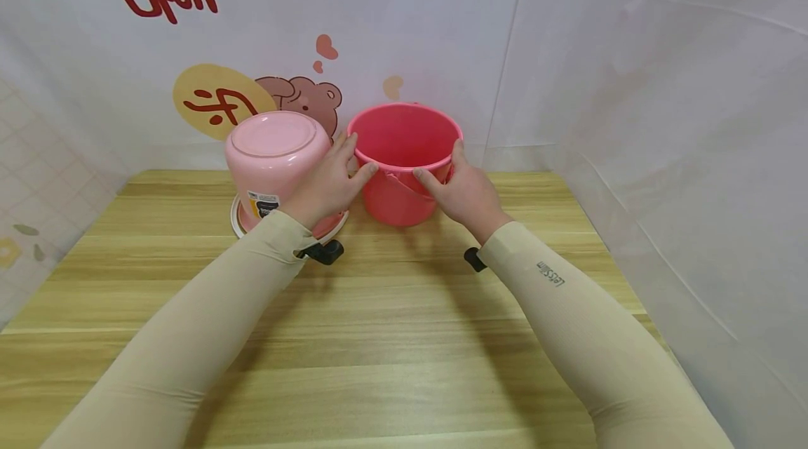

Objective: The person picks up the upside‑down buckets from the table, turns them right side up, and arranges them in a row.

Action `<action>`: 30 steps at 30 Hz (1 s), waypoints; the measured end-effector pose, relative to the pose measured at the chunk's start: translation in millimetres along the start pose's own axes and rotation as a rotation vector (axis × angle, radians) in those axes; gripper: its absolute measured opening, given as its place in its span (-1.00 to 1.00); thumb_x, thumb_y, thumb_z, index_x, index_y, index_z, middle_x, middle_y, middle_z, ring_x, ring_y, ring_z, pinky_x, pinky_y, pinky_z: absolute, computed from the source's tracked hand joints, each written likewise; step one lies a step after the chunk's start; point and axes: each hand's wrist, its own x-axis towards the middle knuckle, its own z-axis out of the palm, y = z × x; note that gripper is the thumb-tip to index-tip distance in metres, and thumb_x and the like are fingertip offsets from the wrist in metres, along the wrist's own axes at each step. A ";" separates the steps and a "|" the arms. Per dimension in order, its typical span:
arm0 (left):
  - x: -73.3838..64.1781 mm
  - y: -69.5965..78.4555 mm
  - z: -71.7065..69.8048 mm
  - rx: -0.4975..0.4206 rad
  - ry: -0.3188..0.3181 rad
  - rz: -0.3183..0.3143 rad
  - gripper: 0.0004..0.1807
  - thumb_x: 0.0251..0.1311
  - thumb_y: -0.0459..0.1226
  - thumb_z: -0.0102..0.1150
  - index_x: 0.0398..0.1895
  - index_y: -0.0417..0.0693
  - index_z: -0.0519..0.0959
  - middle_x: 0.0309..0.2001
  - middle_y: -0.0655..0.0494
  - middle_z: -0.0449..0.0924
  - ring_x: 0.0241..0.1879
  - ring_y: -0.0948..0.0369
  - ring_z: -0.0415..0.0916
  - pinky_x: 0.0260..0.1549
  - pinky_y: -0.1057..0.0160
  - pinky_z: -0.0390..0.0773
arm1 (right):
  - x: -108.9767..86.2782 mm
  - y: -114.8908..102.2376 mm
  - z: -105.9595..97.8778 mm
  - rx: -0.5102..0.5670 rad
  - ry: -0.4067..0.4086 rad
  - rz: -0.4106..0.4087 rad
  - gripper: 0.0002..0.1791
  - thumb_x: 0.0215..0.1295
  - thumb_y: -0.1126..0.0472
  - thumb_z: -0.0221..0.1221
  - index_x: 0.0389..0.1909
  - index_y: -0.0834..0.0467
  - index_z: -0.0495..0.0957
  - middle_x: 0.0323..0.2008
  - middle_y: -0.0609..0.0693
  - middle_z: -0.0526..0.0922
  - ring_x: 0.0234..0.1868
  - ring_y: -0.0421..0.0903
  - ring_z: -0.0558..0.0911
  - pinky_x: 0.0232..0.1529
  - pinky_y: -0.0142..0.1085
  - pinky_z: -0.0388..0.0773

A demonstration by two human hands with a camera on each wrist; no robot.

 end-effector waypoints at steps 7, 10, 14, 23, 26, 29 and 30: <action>1.0 0.5 -0.9 0.002 -0.005 0.000 0.00 0.47 0.25 0.03 0.74 -0.02 -0.09 0.75 0.04 -0.31 0.73 -0.03 -0.20 0.53 -0.15 0.27 | 1.4 0.1 -0.2 -0.004 0.004 -0.001 0.29 0.33 -0.60 0.01 0.72 0.11 -0.34 -0.01 0.21 0.70 -0.27 0.10 0.60 -0.28 -0.17 0.54; 1.4 -0.1 -1.2 0.004 -0.007 0.003 0.00 0.47 0.26 0.02 0.74 -0.02 -0.10 0.75 0.04 -0.32 0.73 -0.02 -0.21 0.55 -0.14 0.25 | 1.9 -0.1 -0.2 -0.009 0.006 0.001 0.29 0.33 -0.60 0.01 0.72 0.11 -0.34 -0.09 0.18 0.71 -0.29 0.09 0.59 -0.29 -0.17 0.53; 1.3 0.0 -1.7 0.000 -0.006 0.006 0.00 0.48 0.26 0.01 0.74 -0.02 -0.10 0.75 0.04 -0.32 0.73 -0.03 -0.20 0.54 -0.15 0.25 | 2.1 -0.9 -0.6 -0.014 0.006 0.004 0.29 0.33 -0.60 0.00 0.72 0.11 -0.34 -0.11 0.18 0.70 -0.29 0.09 0.59 -0.29 -0.18 0.53; -0.8 -1.7 -2.8 -0.023 -0.003 0.007 0.02 0.48 0.24 0.01 0.75 -0.01 -0.18 0.75 0.05 -0.34 0.73 0.03 -0.26 0.57 -0.12 0.21 | 2.6 -1.0 0.0 -0.011 0.009 -0.008 0.30 0.32 -0.61 0.02 0.72 0.11 -0.33 -0.18 0.17 0.71 -0.23 0.09 0.64 -0.25 -0.16 0.57; -6.0 -2.1 -4.7 -0.038 0.004 0.023 0.05 0.49 0.23 0.02 0.75 -0.02 -0.26 0.76 0.07 -0.37 0.74 0.07 -0.33 0.60 -0.07 0.15 | 0.0 0.3 1.7 0.014 0.030 -0.034 0.29 0.32 -0.60 0.04 0.73 0.04 -0.37 -0.22 0.11 0.73 -0.26 0.05 0.68 -0.29 -0.16 0.60; -15.3 -1.8 -10.2 -0.047 0.012 0.065 0.06 0.49 0.19 0.06 0.75 -0.01 -0.27 0.76 0.09 -0.35 0.74 0.07 -0.35 0.59 -0.08 0.17 | -8.5 -0.7 4.0 0.032 0.080 -0.092 0.27 0.35 -0.52 0.11 0.73 -0.01 -0.39 -0.32 0.05 0.75 -0.36 -0.01 0.70 -0.37 -0.19 0.61; -19.0 -2.1 -12.7 -0.052 0.016 0.088 0.04 0.49 0.17 0.08 0.75 0.01 -0.26 0.76 0.09 -0.32 0.74 0.06 -0.33 0.59 -0.08 0.19 | -12.2 -2.2 5.0 0.027 0.106 -0.120 0.25 0.36 -0.48 0.14 0.74 -0.01 -0.36 -0.35 0.03 0.74 -0.39 -0.04 0.69 -0.40 -0.19 0.60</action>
